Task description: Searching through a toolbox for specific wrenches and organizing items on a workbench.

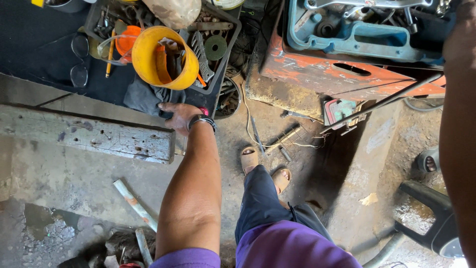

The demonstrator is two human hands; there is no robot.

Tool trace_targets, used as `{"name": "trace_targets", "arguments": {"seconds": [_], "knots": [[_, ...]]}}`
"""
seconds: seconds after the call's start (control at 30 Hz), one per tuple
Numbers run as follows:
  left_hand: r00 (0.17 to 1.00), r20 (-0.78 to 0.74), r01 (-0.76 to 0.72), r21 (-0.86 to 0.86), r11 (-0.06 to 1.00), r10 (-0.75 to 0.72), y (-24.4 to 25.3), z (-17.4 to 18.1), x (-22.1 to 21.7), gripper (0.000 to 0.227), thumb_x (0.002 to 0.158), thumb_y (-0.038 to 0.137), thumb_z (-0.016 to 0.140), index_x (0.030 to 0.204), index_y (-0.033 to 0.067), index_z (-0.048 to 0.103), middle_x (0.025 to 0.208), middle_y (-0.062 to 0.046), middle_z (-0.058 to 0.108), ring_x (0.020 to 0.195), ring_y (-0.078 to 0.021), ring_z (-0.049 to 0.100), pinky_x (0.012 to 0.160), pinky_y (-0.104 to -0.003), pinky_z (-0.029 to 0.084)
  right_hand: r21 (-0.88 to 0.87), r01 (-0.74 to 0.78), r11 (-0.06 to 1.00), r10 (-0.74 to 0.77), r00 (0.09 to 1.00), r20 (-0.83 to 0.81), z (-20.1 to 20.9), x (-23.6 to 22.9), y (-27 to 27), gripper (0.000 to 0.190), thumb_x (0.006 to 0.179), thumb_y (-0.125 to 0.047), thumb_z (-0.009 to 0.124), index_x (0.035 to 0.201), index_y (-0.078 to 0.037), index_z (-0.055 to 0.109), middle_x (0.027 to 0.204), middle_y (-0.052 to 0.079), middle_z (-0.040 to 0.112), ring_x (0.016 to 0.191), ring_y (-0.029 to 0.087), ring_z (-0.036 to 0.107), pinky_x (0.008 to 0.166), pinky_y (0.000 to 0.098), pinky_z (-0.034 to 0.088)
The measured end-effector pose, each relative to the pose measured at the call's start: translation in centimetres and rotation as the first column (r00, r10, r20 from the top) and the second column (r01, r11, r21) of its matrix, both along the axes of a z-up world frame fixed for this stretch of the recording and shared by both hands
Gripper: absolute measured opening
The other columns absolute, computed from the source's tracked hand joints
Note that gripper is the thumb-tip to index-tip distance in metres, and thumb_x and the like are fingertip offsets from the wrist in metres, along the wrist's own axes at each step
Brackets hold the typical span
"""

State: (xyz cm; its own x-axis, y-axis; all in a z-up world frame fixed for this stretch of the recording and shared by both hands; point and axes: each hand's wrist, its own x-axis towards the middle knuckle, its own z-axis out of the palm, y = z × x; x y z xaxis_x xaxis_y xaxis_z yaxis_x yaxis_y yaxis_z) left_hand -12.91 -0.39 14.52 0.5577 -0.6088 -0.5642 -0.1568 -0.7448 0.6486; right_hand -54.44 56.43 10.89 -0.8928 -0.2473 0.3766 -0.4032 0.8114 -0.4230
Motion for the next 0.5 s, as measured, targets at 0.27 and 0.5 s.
{"name": "trace_targets", "arguments": {"seconds": [0.27,0.5], "knots": [[0.999,0.035,0.017,0.032,0.999,-0.018,-0.1,0.1,0.0,0.085,0.095,0.076,0.04,0.148,0.012,0.055,0.121,-0.021,0.072,0.103,-0.0407,0.073,0.08,-0.053,0.062,0.043,-0.013,0.999,0.008,0.994,0.109,-2.5,-2.2,1.9,0.039,0.151,-0.034,0.038,0.125,-0.011,0.057,0.11,0.012,0.053,0.096,0.027,0.054,0.076,0.0539,0.043],[0.999,0.052,0.008,0.005,1.0,-0.009,-0.2,-1.1,0.1,0.079,0.097,0.074,0.044,0.139,0.0093,0.058,0.111,-0.021,0.073,0.098,-0.0405,0.074,0.077,-0.051,0.062,0.517,-0.042,0.855,0.186,0.955,-0.231,-5.5,-4.9,4.2,0.031,0.131,-0.001,0.054,0.159,0.0,0.067,0.123,0.023,0.071,0.104,0.033,0.071,0.08,0.0454,0.053]]}}
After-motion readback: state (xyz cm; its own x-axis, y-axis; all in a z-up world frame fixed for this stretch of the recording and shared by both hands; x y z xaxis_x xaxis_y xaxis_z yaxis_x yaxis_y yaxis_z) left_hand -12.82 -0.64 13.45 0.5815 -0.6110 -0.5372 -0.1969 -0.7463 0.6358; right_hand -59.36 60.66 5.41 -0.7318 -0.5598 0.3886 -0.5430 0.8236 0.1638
